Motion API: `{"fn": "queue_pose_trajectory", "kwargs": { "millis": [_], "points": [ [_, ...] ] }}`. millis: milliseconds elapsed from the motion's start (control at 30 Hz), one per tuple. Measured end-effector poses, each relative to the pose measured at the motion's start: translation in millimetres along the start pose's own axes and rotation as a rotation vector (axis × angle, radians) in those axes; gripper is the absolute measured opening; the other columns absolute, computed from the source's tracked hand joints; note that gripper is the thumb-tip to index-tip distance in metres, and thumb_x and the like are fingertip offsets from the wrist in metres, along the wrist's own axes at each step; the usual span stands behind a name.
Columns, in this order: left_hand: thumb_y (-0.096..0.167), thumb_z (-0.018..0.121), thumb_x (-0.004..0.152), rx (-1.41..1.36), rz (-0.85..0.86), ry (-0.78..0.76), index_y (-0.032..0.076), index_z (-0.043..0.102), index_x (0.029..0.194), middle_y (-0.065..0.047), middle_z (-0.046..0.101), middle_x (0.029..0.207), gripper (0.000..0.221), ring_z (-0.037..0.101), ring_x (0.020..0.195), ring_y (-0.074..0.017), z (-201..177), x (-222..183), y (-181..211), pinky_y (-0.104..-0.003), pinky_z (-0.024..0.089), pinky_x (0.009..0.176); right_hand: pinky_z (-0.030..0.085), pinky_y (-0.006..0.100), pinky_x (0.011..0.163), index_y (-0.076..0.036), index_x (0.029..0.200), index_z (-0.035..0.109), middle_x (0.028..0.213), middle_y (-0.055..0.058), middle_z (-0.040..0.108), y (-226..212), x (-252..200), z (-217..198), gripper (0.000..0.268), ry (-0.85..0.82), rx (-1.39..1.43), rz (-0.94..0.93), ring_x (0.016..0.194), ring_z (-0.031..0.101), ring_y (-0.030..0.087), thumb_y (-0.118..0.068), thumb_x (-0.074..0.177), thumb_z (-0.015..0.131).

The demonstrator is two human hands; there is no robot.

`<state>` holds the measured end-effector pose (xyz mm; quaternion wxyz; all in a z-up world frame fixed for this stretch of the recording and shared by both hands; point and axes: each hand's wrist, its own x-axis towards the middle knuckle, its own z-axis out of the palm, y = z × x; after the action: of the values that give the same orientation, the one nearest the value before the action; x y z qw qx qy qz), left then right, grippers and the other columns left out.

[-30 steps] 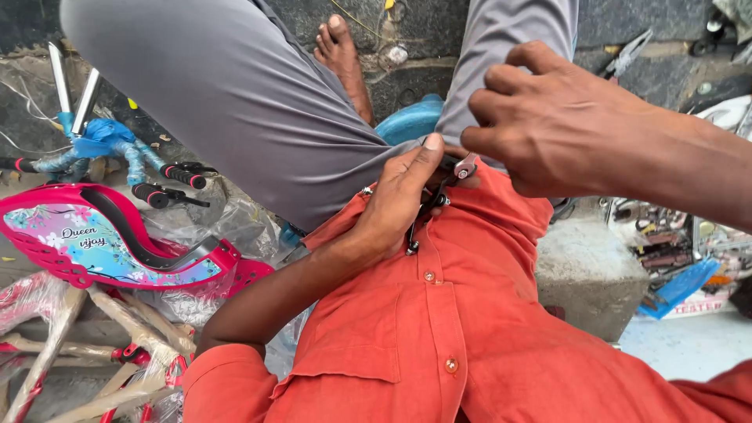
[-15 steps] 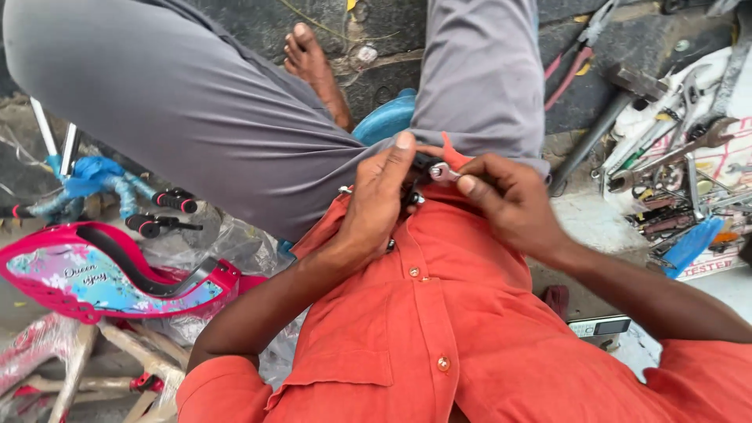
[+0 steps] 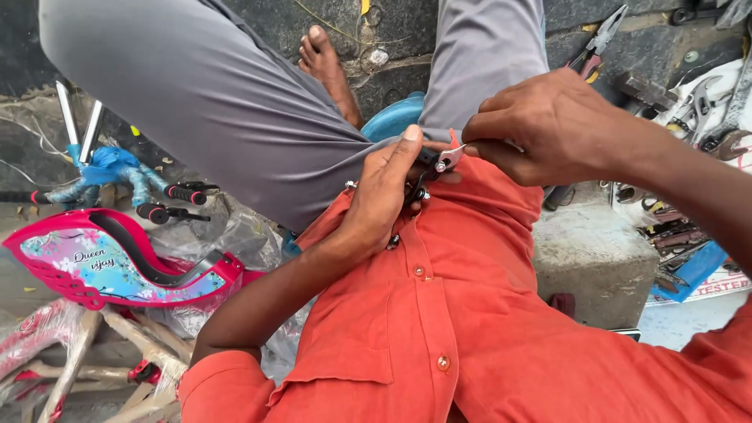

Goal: Assembling and adjusting a bicycle brake caliper component using small tools.

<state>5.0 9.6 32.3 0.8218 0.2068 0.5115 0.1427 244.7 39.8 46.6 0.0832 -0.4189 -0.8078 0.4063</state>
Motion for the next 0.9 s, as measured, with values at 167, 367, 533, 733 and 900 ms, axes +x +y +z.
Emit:
{"fn": "queue_pose_trajectory", "kwargs": {
  "millis": [167, 367, 533, 733, 900],
  "points": [
    [0.05, 0.038, 0.106, 0.002, -0.018, 0.002, 0.003, 0.07, 0.118, -0.004, 0.077, 0.104, 0.058, 0.072, 0.089, -0.0111, 3, 4, 5, -0.021, 0.043, 0.053, 0.052, 0.042, 0.056, -0.008, 0.096, 0.077, 0.08, 0.01, 0.073, 3, 5, -1, 0.019, -0.07, -0.009, -0.038, 0.068, 0.069, 0.031, -0.018, 0.08, 0.073],
    [0.046, 0.042, 0.108, -0.044, 0.081, 0.053, 0.002, 0.071, 0.115, -0.004, 0.073, 0.094, 0.054, 0.071, 0.081, -0.0088, -2, 6, -13, -0.022, 0.043, 0.054, 0.048, 0.035, 0.06, -0.021, 0.101, 0.077, 0.072, 0.002, 0.074, -13, -1, 40, 0.023, -0.415, -0.163, 0.296, 0.058, 0.066, 0.018, -0.043, 0.095, 0.074],
    [0.039, 0.045, 0.108, -0.176, 0.106, 0.249, 0.002, 0.073, 0.109, -0.002, 0.071, 0.082, 0.046, 0.052, 0.058, -0.0059, -2, 2, -13, -0.023, 0.042, 0.048, 0.037, 0.024, 0.055, 0.0, 0.095, 0.054, 0.078, 0.009, 0.059, -44, -19, 114, 0.026, 0.614, 0.758, 0.613, 0.066, 0.047, 0.005, -0.004, 0.094, 0.08],
    [0.041, 0.046, 0.11, -0.145, 0.149, 0.203, 0.0, 0.072, 0.11, -0.002, 0.069, 0.085, 0.048, 0.054, 0.064, -0.0051, -4, 5, -13, -0.021, 0.04, 0.05, 0.056, 0.022, 0.076, -0.005, 0.108, 0.051, 0.099, 0.001, 0.072, -57, -12, 88, 0.023, 0.753, 0.993, 0.474, 0.091, 0.07, 0.003, -0.012, 0.099, 0.07],
    [0.043, 0.042, 0.109, -0.101, 0.129, 0.046, -0.002, 0.07, 0.108, -0.009, 0.073, 0.082, 0.053, 0.058, 0.06, -0.011, -34, -28, 47, -0.023, 0.043, 0.049, 0.046, 0.03, 0.058, -0.008, 0.109, 0.071, 0.077, 0.005, 0.069, -33, -37, 32, 0.022, 0.31, 0.133, 0.328, 0.065, 0.06, 0.009, -0.022, 0.094, 0.077]
  ]
}}
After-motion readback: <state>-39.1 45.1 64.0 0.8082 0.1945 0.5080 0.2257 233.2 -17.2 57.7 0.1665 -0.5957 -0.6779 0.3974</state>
